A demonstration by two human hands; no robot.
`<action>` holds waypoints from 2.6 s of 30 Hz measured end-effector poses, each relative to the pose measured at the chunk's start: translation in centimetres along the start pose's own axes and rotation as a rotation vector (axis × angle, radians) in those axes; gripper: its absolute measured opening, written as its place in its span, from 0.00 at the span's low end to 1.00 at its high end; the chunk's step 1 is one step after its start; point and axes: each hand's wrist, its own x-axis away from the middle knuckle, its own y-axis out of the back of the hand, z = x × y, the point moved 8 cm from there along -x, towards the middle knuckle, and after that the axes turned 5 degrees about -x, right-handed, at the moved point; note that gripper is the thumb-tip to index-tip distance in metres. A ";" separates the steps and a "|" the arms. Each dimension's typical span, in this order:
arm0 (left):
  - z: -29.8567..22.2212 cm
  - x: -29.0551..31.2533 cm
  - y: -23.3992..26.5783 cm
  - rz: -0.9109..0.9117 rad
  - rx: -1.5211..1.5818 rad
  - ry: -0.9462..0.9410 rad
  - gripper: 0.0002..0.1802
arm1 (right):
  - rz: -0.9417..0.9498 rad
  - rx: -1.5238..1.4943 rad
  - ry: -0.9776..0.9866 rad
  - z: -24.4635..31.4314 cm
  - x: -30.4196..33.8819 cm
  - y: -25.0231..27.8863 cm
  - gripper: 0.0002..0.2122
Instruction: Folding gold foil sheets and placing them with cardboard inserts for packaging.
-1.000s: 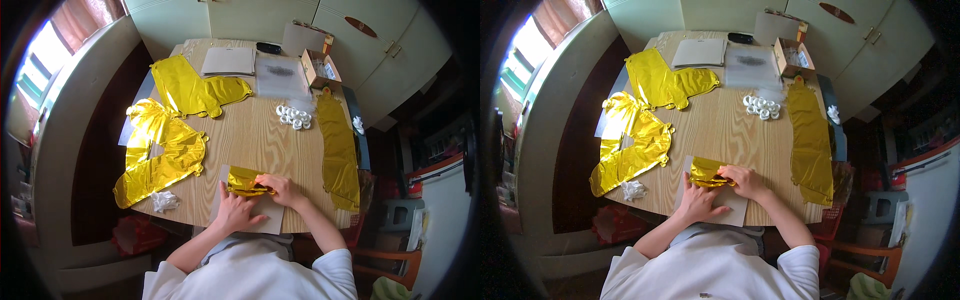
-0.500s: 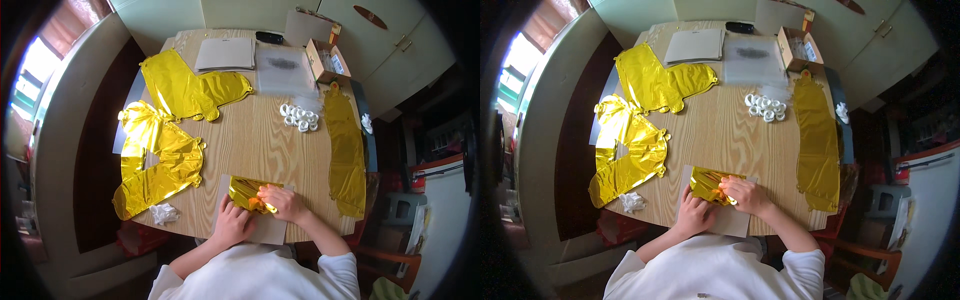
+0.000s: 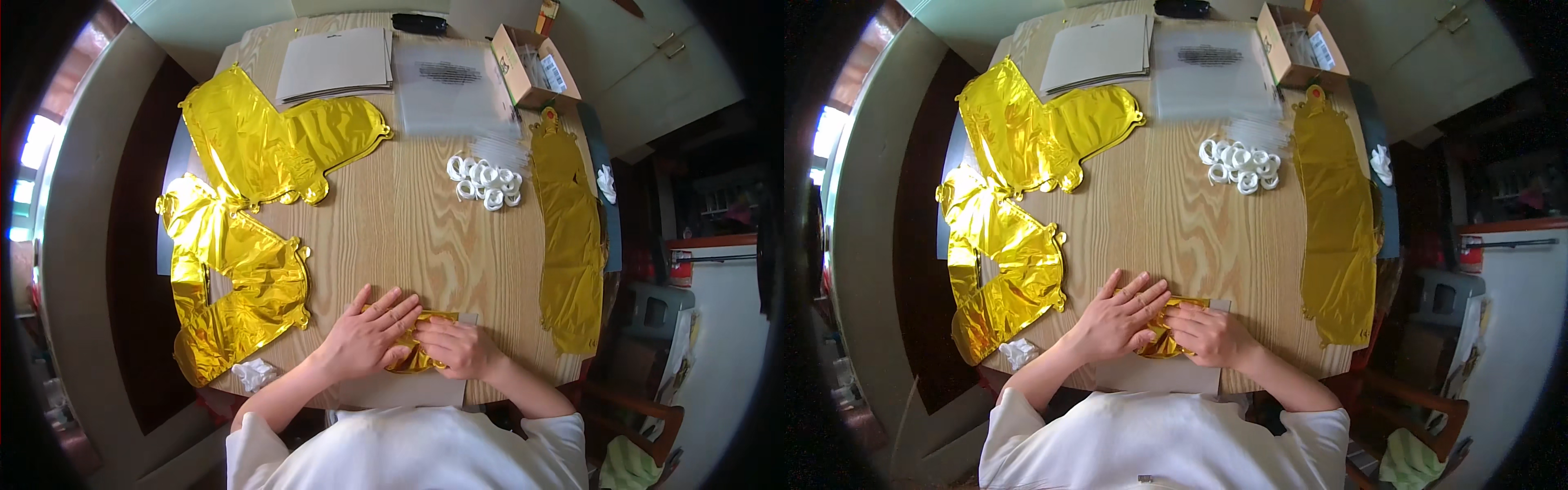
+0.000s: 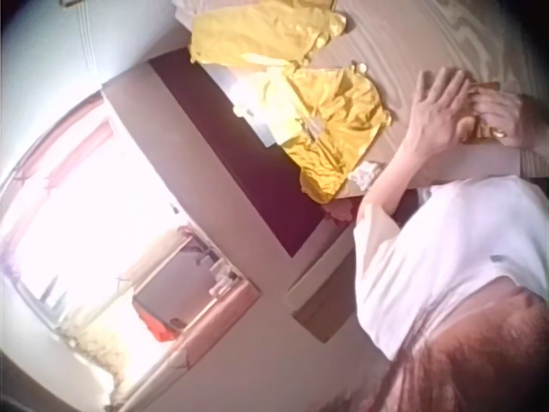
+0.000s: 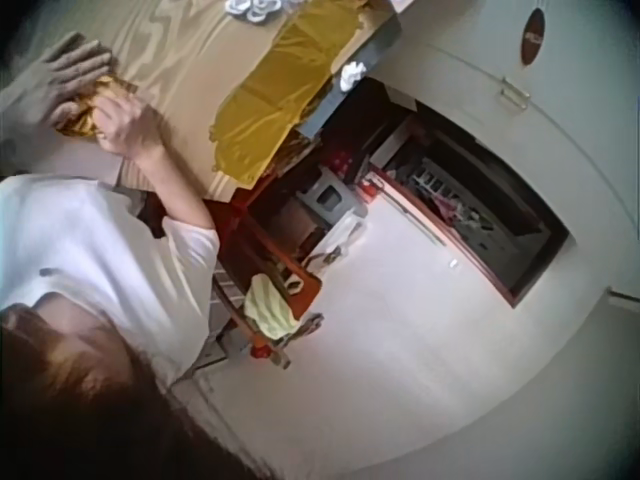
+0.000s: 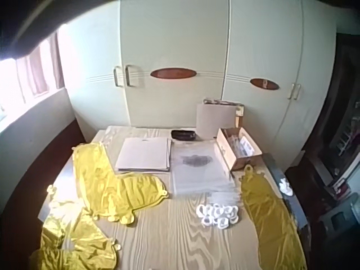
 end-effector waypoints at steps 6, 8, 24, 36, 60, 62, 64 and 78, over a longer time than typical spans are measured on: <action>-0.5 0.9 -1.3 -0.038 -0.124 0.026 0.35 | 0.057 -0.025 0.039 1.4 0.6 0.2 0.10; -1.0 1.2 -1.7 -0.031 -0.159 0.023 0.36 | 0.071 -0.114 0.010 1.6 1.2 0.3 0.09; -3.0 2.6 -2.3 0.048 -0.101 0.035 0.56 | 0.079 0.505 -0.373 -0.2 2.2 -1.5 0.29; 0.7 3.1 0.8 0.155 0.446 0.287 0.36 | 0.053 0.445 -0.432 -0.2 2.5 -1.1 0.35; 0.9 0.8 -0.4 -0.045 -0.170 0.017 0.48 | 0.053 0.420 -0.466 -0.3 3.2 -0.9 0.38; 1.1 1.1 -0.9 -0.045 -0.177 0.036 0.53 | 0.043 0.427 -0.463 -0.1 3.0 -0.7 0.39; 1.0 1.1 -0.7 -0.043 -0.176 0.046 0.54 | 0.029 0.437 -0.457 0.1 2.9 -0.5 0.39; -1.4 3.0 -1.8 -0.177 -0.189 0.209 0.55 | 0.178 0.357 -0.386 -1.2 3.7 -0.3 0.43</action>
